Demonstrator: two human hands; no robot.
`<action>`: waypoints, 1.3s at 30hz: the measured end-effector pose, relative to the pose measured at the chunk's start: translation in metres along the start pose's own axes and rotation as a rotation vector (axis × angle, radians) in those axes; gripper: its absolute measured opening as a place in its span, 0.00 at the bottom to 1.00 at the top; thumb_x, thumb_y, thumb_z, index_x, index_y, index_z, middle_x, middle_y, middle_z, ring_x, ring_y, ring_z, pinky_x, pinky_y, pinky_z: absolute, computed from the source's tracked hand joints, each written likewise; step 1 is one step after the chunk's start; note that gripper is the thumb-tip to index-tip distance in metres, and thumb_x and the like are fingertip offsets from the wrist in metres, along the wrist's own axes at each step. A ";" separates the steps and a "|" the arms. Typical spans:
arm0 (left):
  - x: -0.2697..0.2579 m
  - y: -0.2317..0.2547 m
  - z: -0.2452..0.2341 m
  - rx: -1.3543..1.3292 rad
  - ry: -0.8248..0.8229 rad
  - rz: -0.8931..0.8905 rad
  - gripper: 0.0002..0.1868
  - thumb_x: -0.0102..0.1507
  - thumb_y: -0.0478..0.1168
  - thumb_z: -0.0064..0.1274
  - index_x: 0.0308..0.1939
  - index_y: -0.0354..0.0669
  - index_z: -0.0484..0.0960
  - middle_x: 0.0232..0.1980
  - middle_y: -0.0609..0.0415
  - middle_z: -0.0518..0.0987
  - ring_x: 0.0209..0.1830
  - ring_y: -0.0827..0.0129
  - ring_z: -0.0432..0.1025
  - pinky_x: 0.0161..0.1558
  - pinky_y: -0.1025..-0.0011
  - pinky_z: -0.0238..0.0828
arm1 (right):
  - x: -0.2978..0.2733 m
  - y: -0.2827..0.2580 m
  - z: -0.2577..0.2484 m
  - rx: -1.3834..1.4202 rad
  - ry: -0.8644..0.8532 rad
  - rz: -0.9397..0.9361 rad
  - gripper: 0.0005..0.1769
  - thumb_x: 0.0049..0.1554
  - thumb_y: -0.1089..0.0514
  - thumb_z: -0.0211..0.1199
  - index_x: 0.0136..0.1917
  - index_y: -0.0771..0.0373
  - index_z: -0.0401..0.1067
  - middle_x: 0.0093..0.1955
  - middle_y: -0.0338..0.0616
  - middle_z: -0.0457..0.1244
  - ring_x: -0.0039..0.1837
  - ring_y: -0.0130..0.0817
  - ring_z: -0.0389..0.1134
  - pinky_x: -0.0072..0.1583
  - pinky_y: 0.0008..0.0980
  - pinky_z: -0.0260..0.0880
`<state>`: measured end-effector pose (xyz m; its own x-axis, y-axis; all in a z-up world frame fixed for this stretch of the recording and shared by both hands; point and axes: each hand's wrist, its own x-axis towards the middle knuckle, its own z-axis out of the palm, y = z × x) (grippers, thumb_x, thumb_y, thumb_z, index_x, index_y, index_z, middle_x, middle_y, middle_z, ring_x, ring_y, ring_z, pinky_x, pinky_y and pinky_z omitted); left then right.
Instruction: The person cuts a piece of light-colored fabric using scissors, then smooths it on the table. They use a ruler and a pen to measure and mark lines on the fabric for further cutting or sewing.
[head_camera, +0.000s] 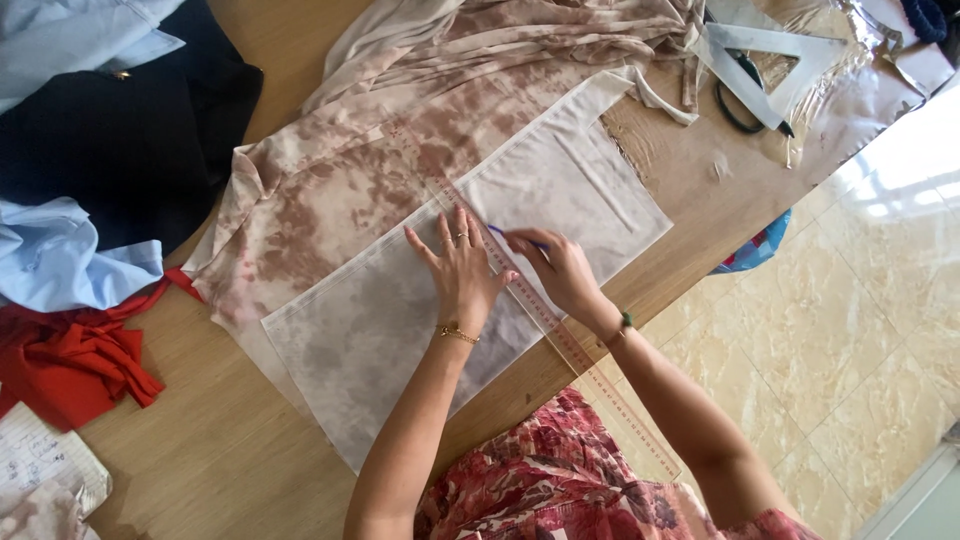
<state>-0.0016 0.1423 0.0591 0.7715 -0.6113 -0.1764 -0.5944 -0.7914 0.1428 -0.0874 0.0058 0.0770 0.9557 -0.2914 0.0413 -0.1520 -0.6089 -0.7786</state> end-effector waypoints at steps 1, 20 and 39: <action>0.001 0.000 0.003 -0.001 -0.002 0.002 0.62 0.47 0.72 0.61 0.72 0.35 0.61 0.78 0.47 0.58 0.77 0.52 0.50 0.67 0.25 0.22 | -0.015 0.004 -0.005 -0.001 0.000 0.003 0.13 0.64 0.58 0.58 0.59 0.61 0.77 0.54 0.46 0.72 0.53 0.38 0.75 0.54 0.36 0.74; 0.001 -0.006 0.038 -0.064 0.124 0.016 0.67 0.44 0.76 0.61 0.74 0.35 0.59 0.80 0.49 0.54 0.80 0.53 0.48 0.69 0.26 0.17 | -0.228 0.087 -0.001 -0.220 0.112 0.218 0.08 0.64 0.61 0.54 0.51 0.67 0.72 0.48 0.47 0.68 0.45 0.34 0.69 0.47 0.30 0.73; -0.201 -0.154 0.076 -0.183 0.458 -0.580 0.42 0.66 0.72 0.32 0.80 0.62 0.51 0.84 0.51 0.44 0.83 0.50 0.34 0.71 0.28 0.16 | -0.206 0.082 -0.021 0.280 0.055 0.326 0.12 0.63 0.60 0.56 0.60 0.65 0.67 0.27 0.34 0.55 0.33 0.20 0.52 0.36 0.24 0.51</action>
<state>-0.0821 0.3862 -0.0014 0.9896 -0.0024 0.1439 -0.0484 -0.9472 0.3169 -0.3021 0.0008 0.0180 0.8532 -0.4787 -0.2072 -0.3621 -0.2575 -0.8959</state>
